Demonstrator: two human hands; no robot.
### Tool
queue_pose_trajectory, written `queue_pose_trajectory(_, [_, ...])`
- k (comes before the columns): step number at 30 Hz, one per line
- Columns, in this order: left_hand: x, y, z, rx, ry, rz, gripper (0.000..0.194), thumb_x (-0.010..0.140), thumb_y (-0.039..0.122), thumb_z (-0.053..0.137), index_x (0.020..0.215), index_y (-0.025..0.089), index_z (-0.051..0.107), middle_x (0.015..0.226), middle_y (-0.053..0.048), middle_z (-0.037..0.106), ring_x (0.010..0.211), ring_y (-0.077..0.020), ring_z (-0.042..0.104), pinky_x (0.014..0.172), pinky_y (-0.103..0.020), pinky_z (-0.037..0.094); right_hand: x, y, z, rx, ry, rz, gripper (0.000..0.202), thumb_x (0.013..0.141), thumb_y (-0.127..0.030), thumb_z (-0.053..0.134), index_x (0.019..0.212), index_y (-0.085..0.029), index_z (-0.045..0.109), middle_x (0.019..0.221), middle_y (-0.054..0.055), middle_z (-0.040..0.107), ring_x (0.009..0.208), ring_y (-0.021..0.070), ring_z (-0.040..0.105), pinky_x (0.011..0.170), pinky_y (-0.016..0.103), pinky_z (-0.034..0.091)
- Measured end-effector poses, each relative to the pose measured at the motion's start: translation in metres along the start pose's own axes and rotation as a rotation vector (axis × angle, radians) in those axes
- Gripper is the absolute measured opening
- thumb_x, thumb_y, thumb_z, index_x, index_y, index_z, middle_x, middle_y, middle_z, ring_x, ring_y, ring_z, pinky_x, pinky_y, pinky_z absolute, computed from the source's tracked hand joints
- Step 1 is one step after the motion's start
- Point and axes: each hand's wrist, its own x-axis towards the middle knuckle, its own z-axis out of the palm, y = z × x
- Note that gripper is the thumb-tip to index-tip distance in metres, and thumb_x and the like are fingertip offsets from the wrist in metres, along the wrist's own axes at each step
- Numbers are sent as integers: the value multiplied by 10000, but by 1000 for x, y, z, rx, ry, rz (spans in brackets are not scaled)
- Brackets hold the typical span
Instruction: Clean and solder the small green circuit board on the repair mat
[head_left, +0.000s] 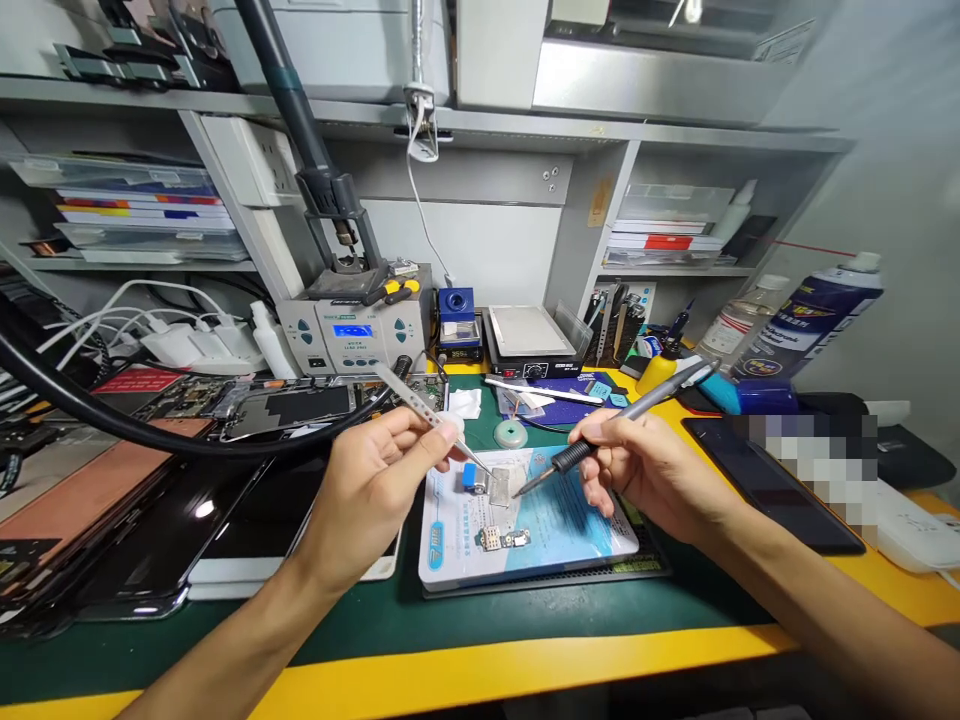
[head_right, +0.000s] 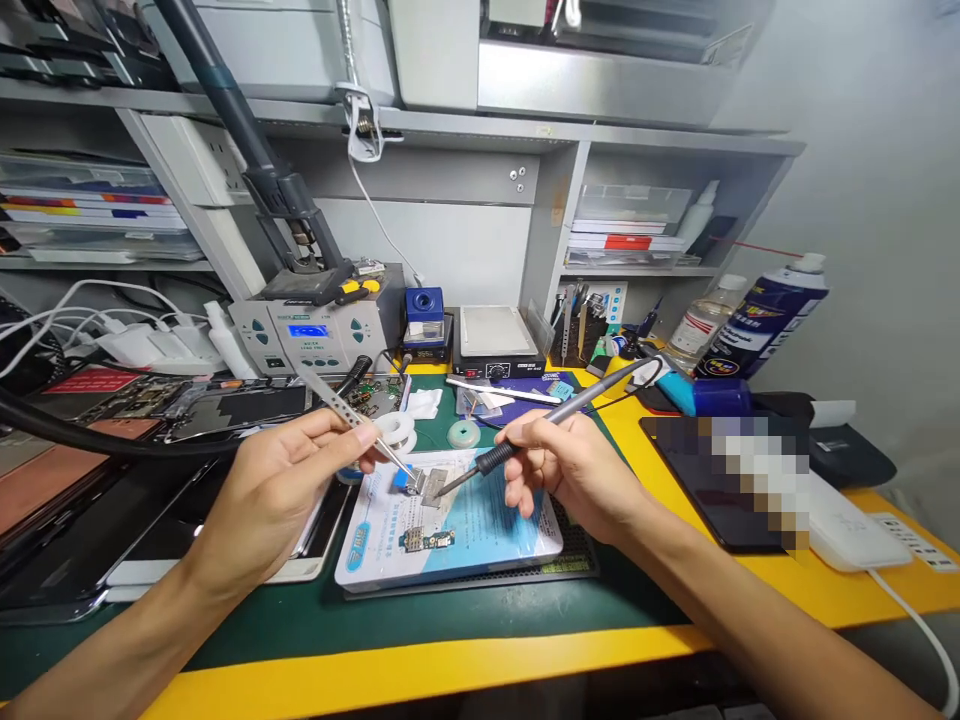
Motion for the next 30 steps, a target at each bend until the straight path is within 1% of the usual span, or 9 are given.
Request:
queue_pose_trajectory(4, [10,-7,-13,-2,187,62,284,899,440,701,923,158,691,839,-10,715,777,-146,673,715,-284,540,5,-5,-10,-20,93,-120,173,789,-298,772,813,-156,676,564,-1,666,435,134,633,382,202,496])
queue_pose_trajectory(7, [20,-13,-24,11,317,102,278,936,403,661,1048,148,658,998,-33,694,861,-159,672,781,-354,573,11,-8,-17,-64,166,-190,198,864,-299,753,803,-166,620,543,-56,603,415,104,590,381,190,465])
queue_pose_trajectory(9, [25,-15,-30,18,375,113,283,945,395,651,1089,151,650,1060,-45,684,906,-170,670,821,-379,577,16,-10,-21,-98,200,-194,173,936,-282,701,850,-152,624,578,-78,575,431,80,560,392,179,452])
queue_pose_trajectory(11, [30,-18,-36,17,404,108,293,947,398,647,1106,152,649,1082,-51,683,929,-178,672,836,-390,578,21,-12,-24,-128,226,-165,141,980,-270,656,934,-137,646,681,-57,612,500,77,581,429,182,472])
queue_pose_trajectory(15, [36,-20,-43,-13,405,74,309,950,407,641,1127,154,647,1106,-57,681,954,-188,674,843,-397,581,34,-22,-27,-167,260,-90,213,1003,-335,620,1077,-140,661,900,18,689,661,119,653,553,249,558])
queue_pose_trajectory(20, [38,-17,-44,-78,292,24,302,962,412,623,1122,156,645,1082,-55,687,914,-172,678,811,-375,588,43,-31,-22,-174,275,-61,256,1001,-361,617,1141,-149,653,1012,48,698,761,151,679,652,309,591])
queue_pose_trajectory(26, [31,-12,-38,-60,266,23,293,968,423,610,1107,169,654,1086,-55,690,913,-170,674,815,-370,588,45,-33,-14,-155,265,-40,266,997,-357,623,1165,-153,647,1063,59,695,815,168,688,691,334,600])
queue_pose_trajectory(30, [26,-8,-40,-36,250,45,314,961,426,622,1119,155,646,1072,-54,688,903,-170,678,805,-373,588,43,-34,-13,-158,255,-24,265,996,-354,625,1167,-153,647,1067,60,695,820,170,689,695,336,601])
